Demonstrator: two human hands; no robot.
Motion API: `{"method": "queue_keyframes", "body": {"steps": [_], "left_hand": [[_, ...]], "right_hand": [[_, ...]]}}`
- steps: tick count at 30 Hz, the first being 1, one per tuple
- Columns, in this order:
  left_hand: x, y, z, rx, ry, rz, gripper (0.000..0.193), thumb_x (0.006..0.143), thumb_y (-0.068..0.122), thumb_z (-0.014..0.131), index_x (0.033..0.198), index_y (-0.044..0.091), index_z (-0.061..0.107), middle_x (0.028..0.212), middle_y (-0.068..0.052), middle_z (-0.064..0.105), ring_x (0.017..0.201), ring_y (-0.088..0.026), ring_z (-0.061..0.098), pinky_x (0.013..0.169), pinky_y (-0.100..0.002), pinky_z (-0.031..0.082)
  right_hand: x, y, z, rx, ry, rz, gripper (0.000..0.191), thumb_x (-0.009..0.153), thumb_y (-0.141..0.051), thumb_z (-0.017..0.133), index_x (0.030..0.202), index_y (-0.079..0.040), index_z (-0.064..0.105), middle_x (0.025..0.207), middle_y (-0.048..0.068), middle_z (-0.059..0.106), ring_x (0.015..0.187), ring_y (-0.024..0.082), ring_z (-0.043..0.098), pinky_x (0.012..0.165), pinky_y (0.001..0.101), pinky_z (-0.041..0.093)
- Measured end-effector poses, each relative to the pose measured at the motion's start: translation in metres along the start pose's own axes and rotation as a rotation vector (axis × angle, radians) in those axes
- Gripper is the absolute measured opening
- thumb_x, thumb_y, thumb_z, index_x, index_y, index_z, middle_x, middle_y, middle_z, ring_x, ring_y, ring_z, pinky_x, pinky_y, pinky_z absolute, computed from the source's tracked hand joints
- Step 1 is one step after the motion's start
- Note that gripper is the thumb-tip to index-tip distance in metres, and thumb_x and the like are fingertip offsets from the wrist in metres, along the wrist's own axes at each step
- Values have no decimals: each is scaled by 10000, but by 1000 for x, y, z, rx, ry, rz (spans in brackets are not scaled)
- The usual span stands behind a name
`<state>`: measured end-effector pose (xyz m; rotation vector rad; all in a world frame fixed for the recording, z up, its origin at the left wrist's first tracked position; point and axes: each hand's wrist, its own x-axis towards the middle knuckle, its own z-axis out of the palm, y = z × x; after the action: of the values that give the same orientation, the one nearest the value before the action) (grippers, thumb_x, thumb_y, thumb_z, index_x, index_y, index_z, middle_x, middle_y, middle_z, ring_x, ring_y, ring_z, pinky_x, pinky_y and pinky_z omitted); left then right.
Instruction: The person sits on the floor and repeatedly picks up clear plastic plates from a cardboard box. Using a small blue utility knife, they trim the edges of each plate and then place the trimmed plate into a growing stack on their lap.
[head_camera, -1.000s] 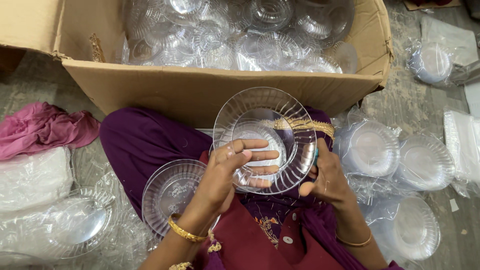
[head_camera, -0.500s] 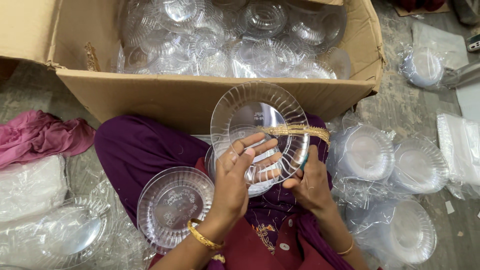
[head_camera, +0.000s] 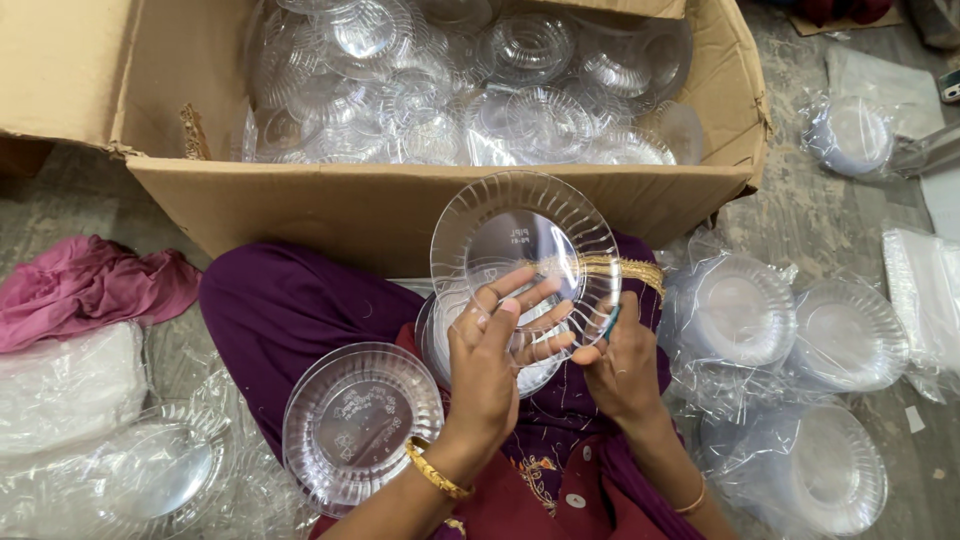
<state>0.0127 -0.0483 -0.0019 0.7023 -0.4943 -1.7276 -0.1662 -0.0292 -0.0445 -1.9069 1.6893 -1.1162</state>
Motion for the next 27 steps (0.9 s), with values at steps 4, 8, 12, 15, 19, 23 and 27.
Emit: {"method": "queue_keyframes", "body": {"steps": [4,8,12,15,19,23,27], "left_hand": [[3,-2,-4,-9,8,-5,397,1028,121,421,1351,-93,504,1276,-287,660,1081,-345,724,811,-398,661],[6,-7,-6,-33,22,-2,389,1032,120,419,1349,-91,497,1289,-289,653,1091,-349,720,829,-402,660],[11,-17,-3,-97,49,62,393,1044,127,409,1370,-84,473,1341,-304,621,1136,-357,699,858,-412,647],[13,-23,-2,-132,82,76,407,1053,147,404,1396,-69,448,1379,-306,587,1191,-365,671,903,-422,629],[16,-29,1,-183,135,67,413,1050,165,402,1413,-29,432,1406,-286,561,1251,-374,631,955,-440,605],[22,-37,4,-277,181,64,401,1043,154,431,1405,-20,425,1415,-278,545,1265,-394,603,959,-459,601],[28,-44,3,-325,192,42,442,1026,152,433,1432,-17,386,1449,-286,521,1298,-397,594,985,-460,597]], "right_hand": [[1,0,1,6,-24,-51,915,881,-856,401,1079,35,453,684,73,631,594,195,691,521,333,518],[-1,0,8,-39,-13,-19,883,902,-824,369,1055,41,459,644,82,604,558,216,683,493,340,515],[-3,4,16,-70,35,-42,835,977,-764,296,1074,48,460,649,98,582,566,233,661,490,359,482],[-1,6,26,-37,17,-1,768,1023,-717,249,1031,16,477,650,86,594,534,214,657,462,346,480],[0,2,36,-32,54,20,710,1045,-613,257,1114,53,491,600,111,580,482,227,621,434,366,438],[3,1,41,0,107,2,632,1107,-522,305,1136,74,516,643,125,608,516,228,637,454,364,443],[5,6,44,-24,139,78,656,1089,-480,336,1245,127,530,614,152,595,477,254,628,433,377,429]]}}
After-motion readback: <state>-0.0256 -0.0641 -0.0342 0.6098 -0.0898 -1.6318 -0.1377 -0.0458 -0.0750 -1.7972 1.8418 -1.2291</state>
